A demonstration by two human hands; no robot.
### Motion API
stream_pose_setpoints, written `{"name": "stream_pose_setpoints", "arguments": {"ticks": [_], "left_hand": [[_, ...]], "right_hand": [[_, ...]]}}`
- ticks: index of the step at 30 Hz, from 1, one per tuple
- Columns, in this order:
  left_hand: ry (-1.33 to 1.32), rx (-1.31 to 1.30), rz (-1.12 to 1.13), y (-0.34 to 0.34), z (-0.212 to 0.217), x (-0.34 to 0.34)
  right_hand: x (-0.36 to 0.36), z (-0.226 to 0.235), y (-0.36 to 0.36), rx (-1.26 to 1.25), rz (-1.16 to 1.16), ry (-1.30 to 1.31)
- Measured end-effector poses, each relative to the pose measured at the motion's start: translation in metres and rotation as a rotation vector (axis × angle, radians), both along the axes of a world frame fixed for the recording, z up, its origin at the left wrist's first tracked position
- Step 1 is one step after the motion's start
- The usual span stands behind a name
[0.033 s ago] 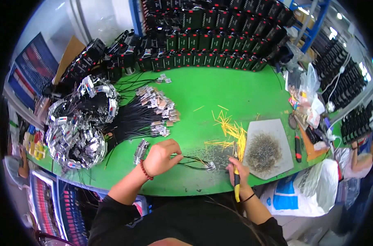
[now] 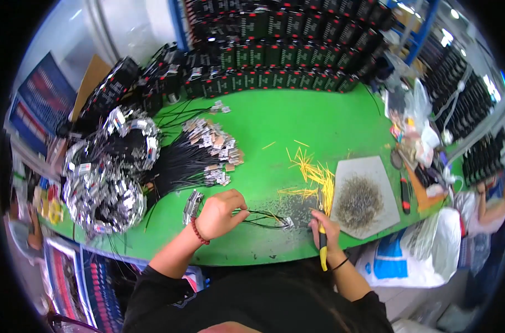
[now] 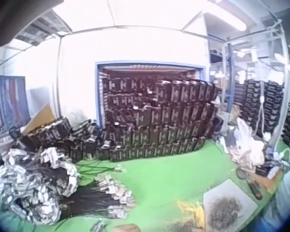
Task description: The person solders wires to a circuit board using a soldering iron, then places the board into a plastic toy car shell and solders more wires to it.
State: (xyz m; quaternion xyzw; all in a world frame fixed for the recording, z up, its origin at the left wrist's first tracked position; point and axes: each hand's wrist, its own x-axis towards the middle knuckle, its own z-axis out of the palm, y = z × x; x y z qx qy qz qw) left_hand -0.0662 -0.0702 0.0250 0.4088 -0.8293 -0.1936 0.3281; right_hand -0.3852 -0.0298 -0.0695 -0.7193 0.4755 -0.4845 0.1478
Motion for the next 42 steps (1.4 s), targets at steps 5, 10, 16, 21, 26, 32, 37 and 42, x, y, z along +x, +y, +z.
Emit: {"name": "stream_pose_setpoints", "arguments": {"ticks": [5,10,16,21,26,32,37,42], "left_hand": [[0.019,0.079,-0.086,0.007,-0.003,0.004],[0.014,0.145,-0.110,0.012,-0.016,0.004],[0.002,0.149,-0.078,0.012,-0.028,0.009],[-0.024,0.203,0.027,0.020,-0.022,0.003],[-0.052,0.133,0.138,0.032,-0.011,-0.010],[-0.104,0.088,0.159,0.033,0.002,-0.025],[-0.280,0.120,0.216,0.015,0.022,0.011],[-0.394,0.094,0.329,-0.039,0.058,0.083]], "right_hand": [[0.010,0.012,-0.001,0.027,-0.080,0.021],[0.005,0.008,-0.001,-0.071,-0.124,0.112],[-0.003,0.014,0.001,-0.063,-0.093,0.080],[-0.002,0.013,-0.004,-0.056,-0.042,-0.064],[-0.003,0.001,0.001,0.101,0.119,-0.220],[-0.011,-0.007,0.008,0.217,0.180,-0.398],[-0.016,-0.018,0.002,0.214,0.217,-0.437],[-0.016,-0.001,0.003,0.394,0.159,-0.554]]}}
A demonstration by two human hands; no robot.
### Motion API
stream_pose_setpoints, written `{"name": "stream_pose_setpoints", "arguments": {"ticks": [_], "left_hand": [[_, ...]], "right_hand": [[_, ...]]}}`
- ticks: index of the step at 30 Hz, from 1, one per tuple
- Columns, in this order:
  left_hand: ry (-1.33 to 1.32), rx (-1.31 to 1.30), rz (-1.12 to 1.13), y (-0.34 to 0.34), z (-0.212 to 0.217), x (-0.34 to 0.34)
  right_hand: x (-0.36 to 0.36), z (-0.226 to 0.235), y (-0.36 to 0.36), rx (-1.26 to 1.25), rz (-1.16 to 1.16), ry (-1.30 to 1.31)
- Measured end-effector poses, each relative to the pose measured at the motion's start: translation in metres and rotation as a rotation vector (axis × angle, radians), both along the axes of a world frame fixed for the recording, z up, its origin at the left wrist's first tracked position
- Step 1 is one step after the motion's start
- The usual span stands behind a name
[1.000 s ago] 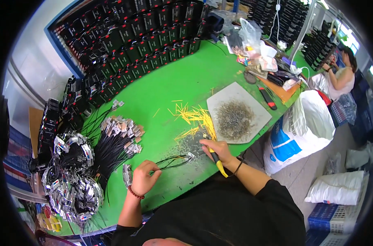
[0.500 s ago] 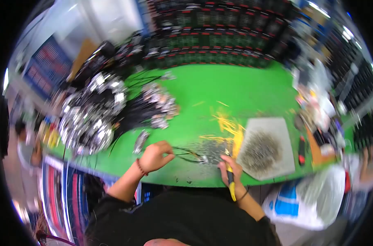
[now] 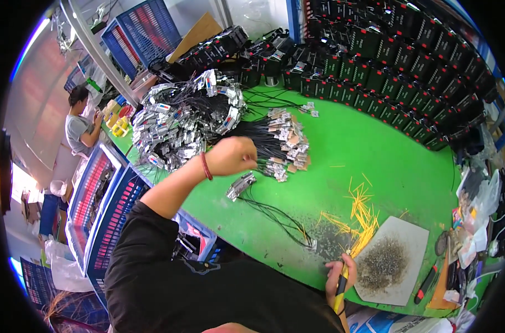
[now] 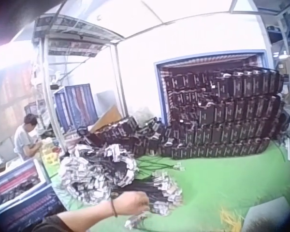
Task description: The person solders wires to a circuit board using a soldering iron, then places the board into a plastic toy car shell and solders more wires to it.
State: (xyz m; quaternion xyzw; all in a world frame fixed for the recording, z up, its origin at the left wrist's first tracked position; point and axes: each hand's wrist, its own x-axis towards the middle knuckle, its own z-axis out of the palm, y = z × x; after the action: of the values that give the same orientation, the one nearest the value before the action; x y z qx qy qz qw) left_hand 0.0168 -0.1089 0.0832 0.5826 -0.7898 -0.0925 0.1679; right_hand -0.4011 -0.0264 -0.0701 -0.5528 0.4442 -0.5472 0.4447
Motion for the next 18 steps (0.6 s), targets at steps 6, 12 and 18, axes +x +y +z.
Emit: {"name": "stream_pose_setpoints", "arguments": {"ticks": [6,12,18], "left_hand": [[-0.113,-0.091,0.223,-0.134,0.007,0.109],[0.044,-0.450,0.649,-0.296,0.002,0.165],[0.227,-0.217,0.826,-0.383,-0.036,0.182]], "right_hand": [[0.009,-0.004,-0.022,-0.056,-0.086,0.063],[0.003,-0.025,-0.024,-0.166,-0.115,0.308],[0.009,-0.014,-0.026,-0.105,-0.153,0.308]]}}
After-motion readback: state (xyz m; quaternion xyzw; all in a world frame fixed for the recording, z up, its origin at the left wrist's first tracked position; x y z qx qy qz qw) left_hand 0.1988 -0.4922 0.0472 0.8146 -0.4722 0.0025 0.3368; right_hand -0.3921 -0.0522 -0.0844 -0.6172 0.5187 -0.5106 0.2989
